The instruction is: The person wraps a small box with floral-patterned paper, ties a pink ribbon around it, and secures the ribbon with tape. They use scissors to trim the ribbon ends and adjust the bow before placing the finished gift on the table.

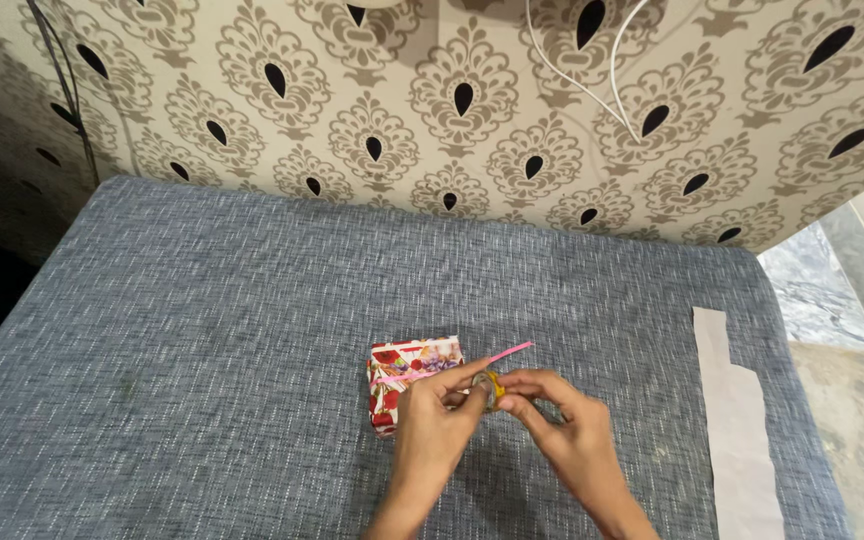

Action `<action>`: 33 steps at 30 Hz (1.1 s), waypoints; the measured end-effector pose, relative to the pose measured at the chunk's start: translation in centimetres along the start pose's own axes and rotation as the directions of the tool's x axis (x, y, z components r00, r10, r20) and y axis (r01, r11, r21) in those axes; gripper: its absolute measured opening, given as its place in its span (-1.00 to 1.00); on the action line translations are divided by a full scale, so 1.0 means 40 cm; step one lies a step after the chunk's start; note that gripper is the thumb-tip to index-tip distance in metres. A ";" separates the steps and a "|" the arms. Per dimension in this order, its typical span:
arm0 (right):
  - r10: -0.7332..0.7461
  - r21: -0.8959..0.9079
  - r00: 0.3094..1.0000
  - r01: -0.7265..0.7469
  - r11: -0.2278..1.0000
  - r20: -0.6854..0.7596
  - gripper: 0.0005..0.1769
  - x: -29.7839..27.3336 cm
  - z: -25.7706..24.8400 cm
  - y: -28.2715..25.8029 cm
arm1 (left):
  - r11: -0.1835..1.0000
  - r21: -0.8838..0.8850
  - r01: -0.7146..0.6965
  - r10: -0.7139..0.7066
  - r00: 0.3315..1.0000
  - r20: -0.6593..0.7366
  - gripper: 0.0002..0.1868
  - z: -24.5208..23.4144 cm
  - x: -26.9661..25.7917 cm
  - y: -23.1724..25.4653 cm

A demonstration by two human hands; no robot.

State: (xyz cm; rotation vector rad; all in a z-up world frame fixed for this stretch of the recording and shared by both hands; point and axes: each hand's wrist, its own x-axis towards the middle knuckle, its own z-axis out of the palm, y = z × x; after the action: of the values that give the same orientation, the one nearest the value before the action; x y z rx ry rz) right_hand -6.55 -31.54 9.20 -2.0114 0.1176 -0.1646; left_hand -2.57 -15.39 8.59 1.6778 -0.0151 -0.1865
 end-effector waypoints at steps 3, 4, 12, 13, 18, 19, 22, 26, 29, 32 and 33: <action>0.105 -0.074 0.994 -0.102 0.992 0.031 -0.73 0.005 -0.019 -0.012 | 0.978 0.164 0.126 -0.139 0.988 0.073 -0.64 -0.011 -0.006 0.003; 0.114 -0.061 0.993 -0.112 0.992 0.040 -0.75 0.007 -0.023 -0.017 | 0.981 0.170 0.092 -0.104 0.992 0.067 -0.66 -0.012 -0.005 0.003; -0.133 -0.012 0.991 0.133 0.991 0.013 -0.84 0.013 -0.048 -0.043 | 0.952 0.295 0.076 -0.094 0.994 0.047 -0.78 -0.035 0.018 -0.034; -0.019 -0.043 1.000 0.020 0.999 0.021 -0.82 0.016 -0.057 -0.045 | 0.982 0.169 0.088 -0.107 0.989 0.102 -0.74 -0.041 0.019 -0.037; 0.125 -0.200 0.991 -0.113 0.973 0.051 -0.58 0.029 -0.086 -0.062 | 0.994 -0.022 0.105 -0.099 0.979 0.181 -0.71 -0.042 0.005 -0.031; 0.115 -0.257 0.993 -0.102 0.961 0.035 -0.58 0.027 -0.086 -0.067 | 0.999 -0.035 0.015 -0.010 0.987 0.157 -0.72 -0.038 0.000 -0.027; 0.190 -0.307 0.981 -0.189 0.933 -0.029 -0.64 0.017 -0.081 -0.077 | 0.986 -0.079 -0.145 0.153 0.983 0.105 -0.73 -0.028 -0.009 -0.009; 0.365 -0.123 0.924 -0.378 0.918 -0.114 -0.77 0.005 -0.073 -0.084 | 0.983 -0.147 -0.113 0.125 0.989 0.080 -0.72 -0.023 -0.012 0.021; 0.325 -0.026 0.939 -0.330 0.944 -0.117 -0.77 -0.004 -0.072 -0.087 | 0.987 -0.149 -0.054 0.061 0.997 0.049 -0.71 -0.020 -0.018 0.044; 0.229 0.106 0.971 -0.220 0.970 -0.077 -0.62 -0.016 -0.072 -0.088 | 0.983 -0.171 -0.071 0.077 0.997 0.030 -0.74 -0.018 -0.023 0.061; 0.187 0.154 0.980 -0.176 0.972 -0.063 -0.54 -0.021 -0.072 -0.089 | 0.979 -0.183 -0.094 0.100 0.995 0.026 -0.75 -0.018 -0.025 0.065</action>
State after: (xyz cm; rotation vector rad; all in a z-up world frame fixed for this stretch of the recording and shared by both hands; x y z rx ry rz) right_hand -7.82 -32.43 13.58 -1.8358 0.3289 -0.1303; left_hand -3.22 -14.86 11.34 1.4877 -0.1037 -0.1397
